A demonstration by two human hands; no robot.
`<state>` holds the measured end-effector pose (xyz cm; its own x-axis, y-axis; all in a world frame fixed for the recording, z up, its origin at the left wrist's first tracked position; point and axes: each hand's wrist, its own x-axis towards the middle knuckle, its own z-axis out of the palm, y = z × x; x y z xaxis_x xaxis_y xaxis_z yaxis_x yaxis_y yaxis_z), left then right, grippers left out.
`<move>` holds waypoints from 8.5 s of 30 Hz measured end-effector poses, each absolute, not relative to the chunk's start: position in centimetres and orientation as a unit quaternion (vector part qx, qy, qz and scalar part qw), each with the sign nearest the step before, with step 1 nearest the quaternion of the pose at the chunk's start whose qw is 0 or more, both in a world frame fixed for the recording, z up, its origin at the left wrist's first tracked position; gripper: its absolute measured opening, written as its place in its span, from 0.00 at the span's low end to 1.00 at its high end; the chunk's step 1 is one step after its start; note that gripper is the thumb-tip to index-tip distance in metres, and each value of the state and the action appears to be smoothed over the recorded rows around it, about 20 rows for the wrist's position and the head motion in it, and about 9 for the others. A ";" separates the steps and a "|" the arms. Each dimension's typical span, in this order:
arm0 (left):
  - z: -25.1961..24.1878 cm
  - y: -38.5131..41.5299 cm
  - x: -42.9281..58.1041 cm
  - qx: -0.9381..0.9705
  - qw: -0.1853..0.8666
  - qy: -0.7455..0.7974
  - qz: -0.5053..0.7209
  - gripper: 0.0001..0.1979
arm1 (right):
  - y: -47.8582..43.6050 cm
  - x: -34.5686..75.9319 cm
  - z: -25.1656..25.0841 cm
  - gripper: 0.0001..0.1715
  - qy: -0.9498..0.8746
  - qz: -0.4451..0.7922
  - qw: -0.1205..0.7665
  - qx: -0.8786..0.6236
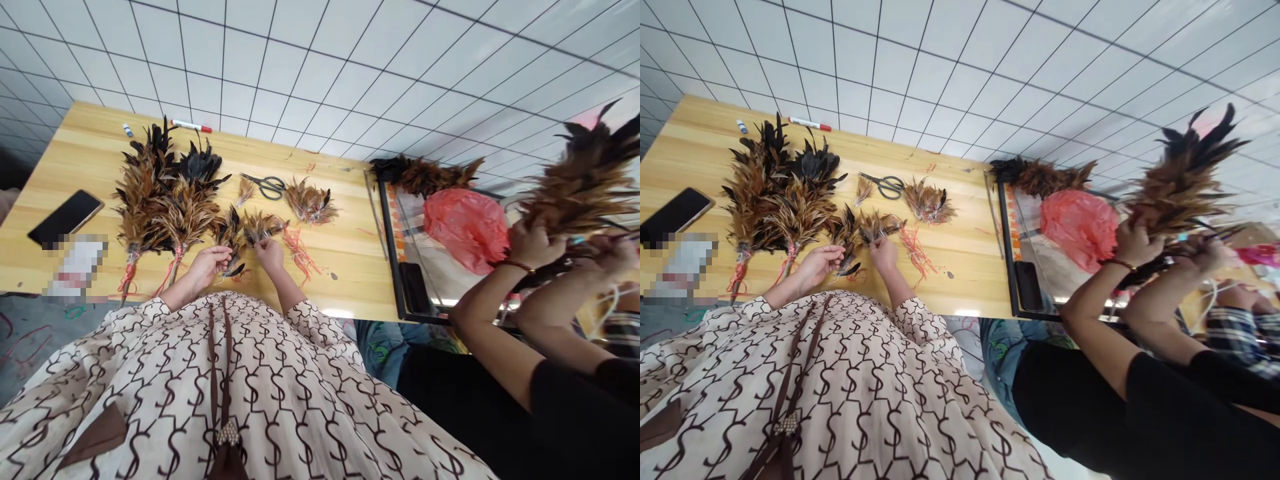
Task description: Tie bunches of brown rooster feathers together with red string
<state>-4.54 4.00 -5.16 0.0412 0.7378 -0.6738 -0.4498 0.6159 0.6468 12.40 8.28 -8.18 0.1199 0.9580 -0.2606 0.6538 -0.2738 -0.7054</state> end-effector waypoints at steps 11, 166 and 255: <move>-5.1 4.4 -3.3 0.184 0.691 0.564 0.413 0.04 | 6.5 11.9 -6.4 0.16 -0.279 0.644 0.380 -0.602; -5.2 3.9 -2.7 0.519 0.497 0.598 0.353 0.09 | 4.0 9.0 -6.1 0.16 -0.229 0.672 0.481 -0.514; -4.2 4.1 -2.6 0.235 0.706 0.564 0.359 0.10 | 6.5 12.1 -4.3 0.15 -0.201 0.618 0.555 -0.519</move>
